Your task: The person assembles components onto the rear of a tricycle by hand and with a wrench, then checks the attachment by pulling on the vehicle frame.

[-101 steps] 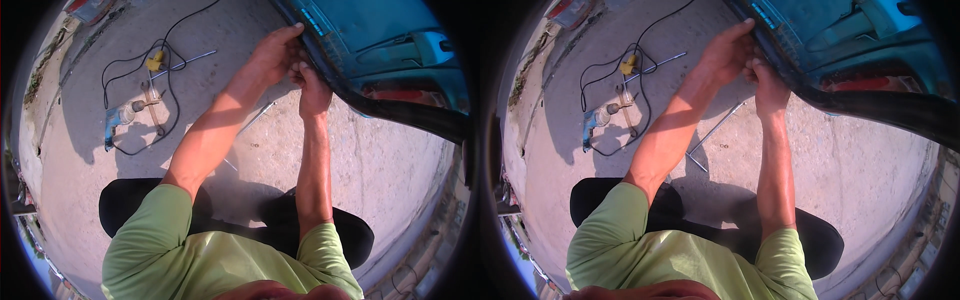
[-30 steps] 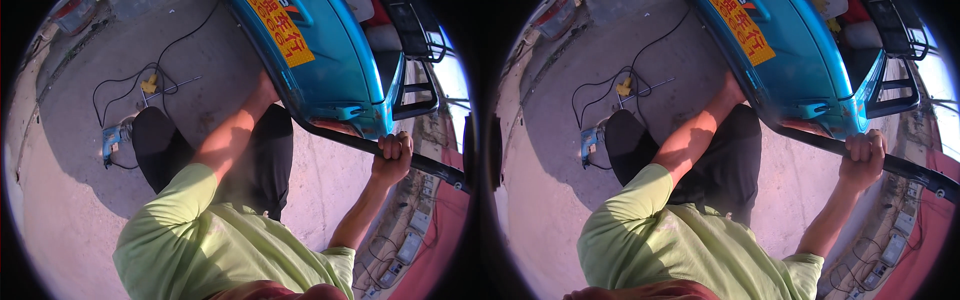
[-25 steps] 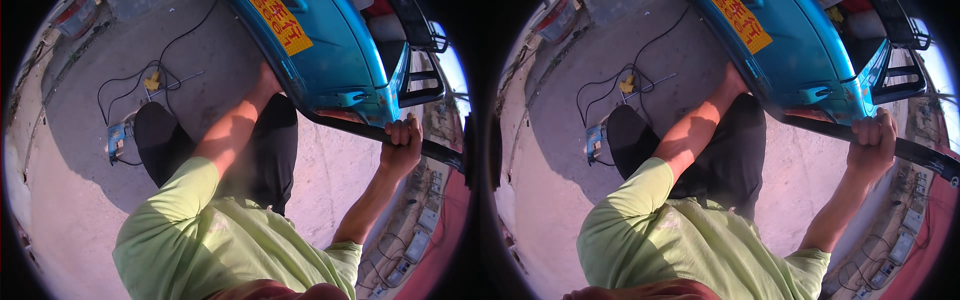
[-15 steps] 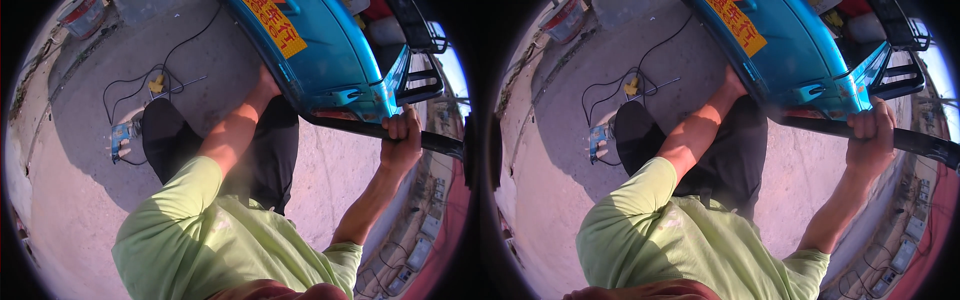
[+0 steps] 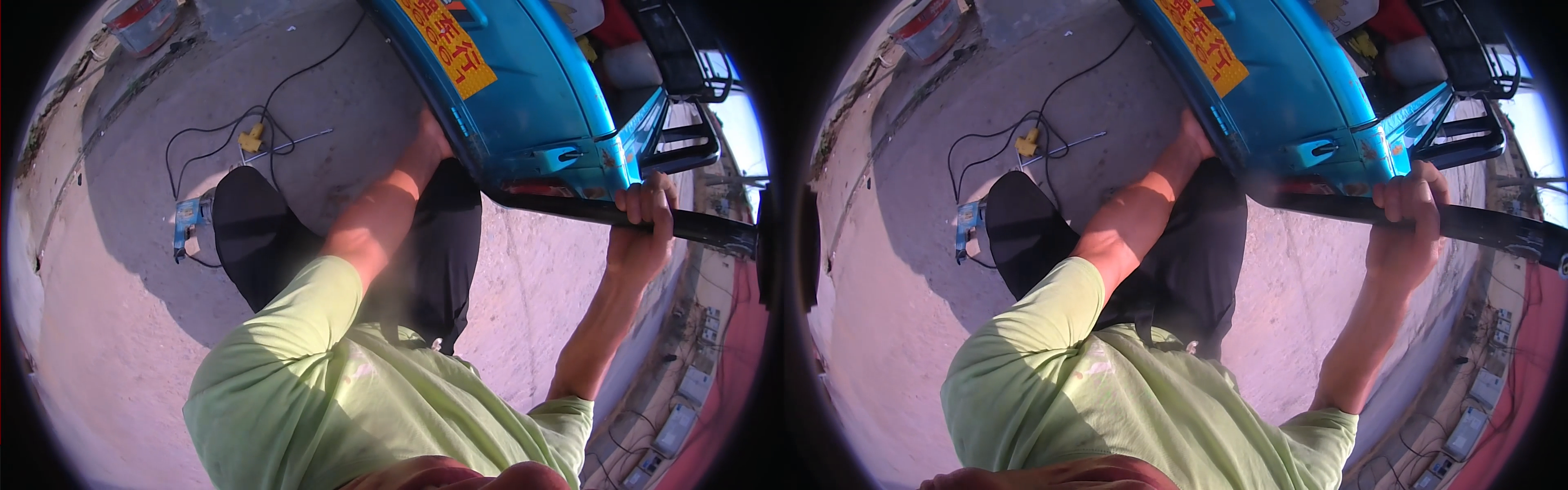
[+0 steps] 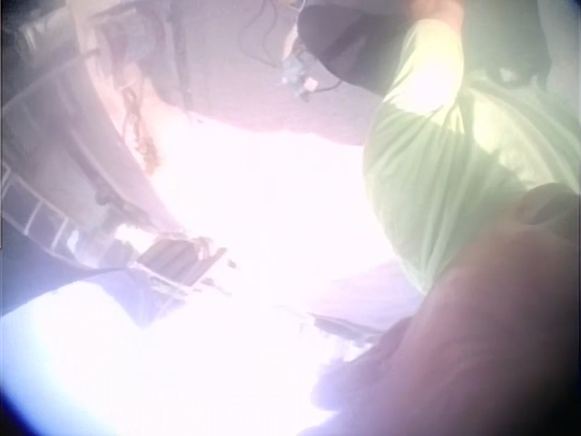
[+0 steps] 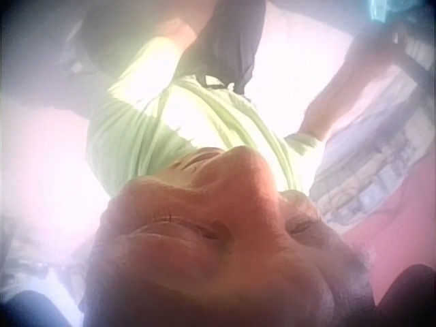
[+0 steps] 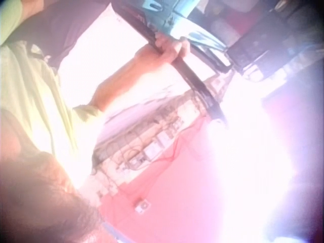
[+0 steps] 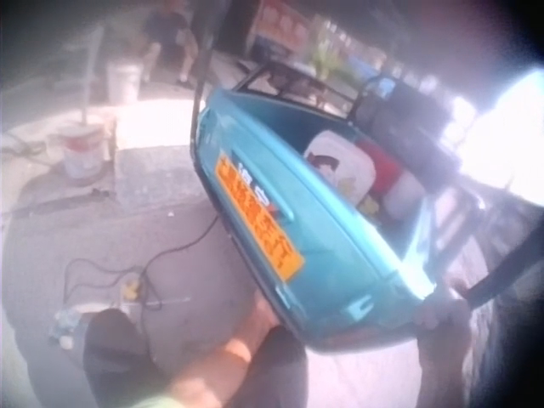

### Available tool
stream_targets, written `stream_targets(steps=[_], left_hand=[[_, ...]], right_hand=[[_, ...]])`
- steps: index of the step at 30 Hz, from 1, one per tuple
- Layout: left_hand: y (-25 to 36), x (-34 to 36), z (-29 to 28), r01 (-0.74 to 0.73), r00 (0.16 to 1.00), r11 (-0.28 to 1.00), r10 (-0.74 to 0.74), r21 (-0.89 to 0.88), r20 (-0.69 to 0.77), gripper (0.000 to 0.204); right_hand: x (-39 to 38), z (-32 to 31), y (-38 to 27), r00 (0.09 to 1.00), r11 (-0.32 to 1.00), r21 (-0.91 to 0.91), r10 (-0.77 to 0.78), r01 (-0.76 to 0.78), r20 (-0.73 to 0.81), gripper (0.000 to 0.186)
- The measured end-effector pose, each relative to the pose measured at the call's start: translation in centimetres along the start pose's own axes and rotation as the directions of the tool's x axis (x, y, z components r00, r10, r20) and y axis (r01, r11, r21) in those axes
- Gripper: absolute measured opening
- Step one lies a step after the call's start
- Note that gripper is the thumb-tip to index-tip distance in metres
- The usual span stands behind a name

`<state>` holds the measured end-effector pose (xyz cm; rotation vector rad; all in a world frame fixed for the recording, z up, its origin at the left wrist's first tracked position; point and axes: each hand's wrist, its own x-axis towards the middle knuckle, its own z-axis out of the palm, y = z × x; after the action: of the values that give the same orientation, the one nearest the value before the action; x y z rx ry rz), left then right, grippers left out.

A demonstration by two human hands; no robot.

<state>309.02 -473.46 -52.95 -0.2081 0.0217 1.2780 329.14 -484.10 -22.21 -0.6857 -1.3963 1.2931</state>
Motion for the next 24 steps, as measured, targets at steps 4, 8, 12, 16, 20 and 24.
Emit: stream_targets(steps=[4, 8, 12, 16, 20, 24], left_hand=[[0.2, 0.6, -1.0, -0.037, 0.998, 0.999, 0.039, 0.038, -0.056, 0.084], [-0.1, -0.1, 0.3, -0.01, 0.995, 1.0, 0.011, 0.007, -0.099, 0.075], [0.7, -0.9, 0.1, 0.016, 0.991, 1.0, -0.012, 0.028, -0.132, 0.078], [0.9, -1.8, 1.0, 0.105, 0.986, 0.991, -0.094, 0.08, -0.136, 0.079], [0.5, -1.2, 0.2, -0.014, 0.996, 1.0, 0.015, 0.013, -0.091, 0.077], [0.3, -0.4, -0.1, -0.042, 0.996, 0.997, 0.046, 0.064, -0.071, 0.086]], right_hand=[[-0.6, -0.1, 2.9, 0.975, 0.995, -0.02, -0.09, 0.096, 0.201, 0.031], [-0.6, -1.5, 4.4, 0.963, 0.996, -0.043, -0.067, 0.081, 0.259, 0.025], [-0.6, -0.9, 4.5, 0.98, 1.0, 0.018, 0.004, -0.008, 0.2, 0.023], [-0.7, 0.2, 3.9, 0.993, 0.999, -0.033, 0.004, 0.0, 0.116, 0.023], [-0.7, 0.3, 3.9, 0.997, 0.997, -0.001, 0.078, -0.078, 0.028, 0.022], [-0.5, -0.2, 3.0, 0.989, 0.989, 0.01, 0.146, -0.147, 0.014, 0.022]])
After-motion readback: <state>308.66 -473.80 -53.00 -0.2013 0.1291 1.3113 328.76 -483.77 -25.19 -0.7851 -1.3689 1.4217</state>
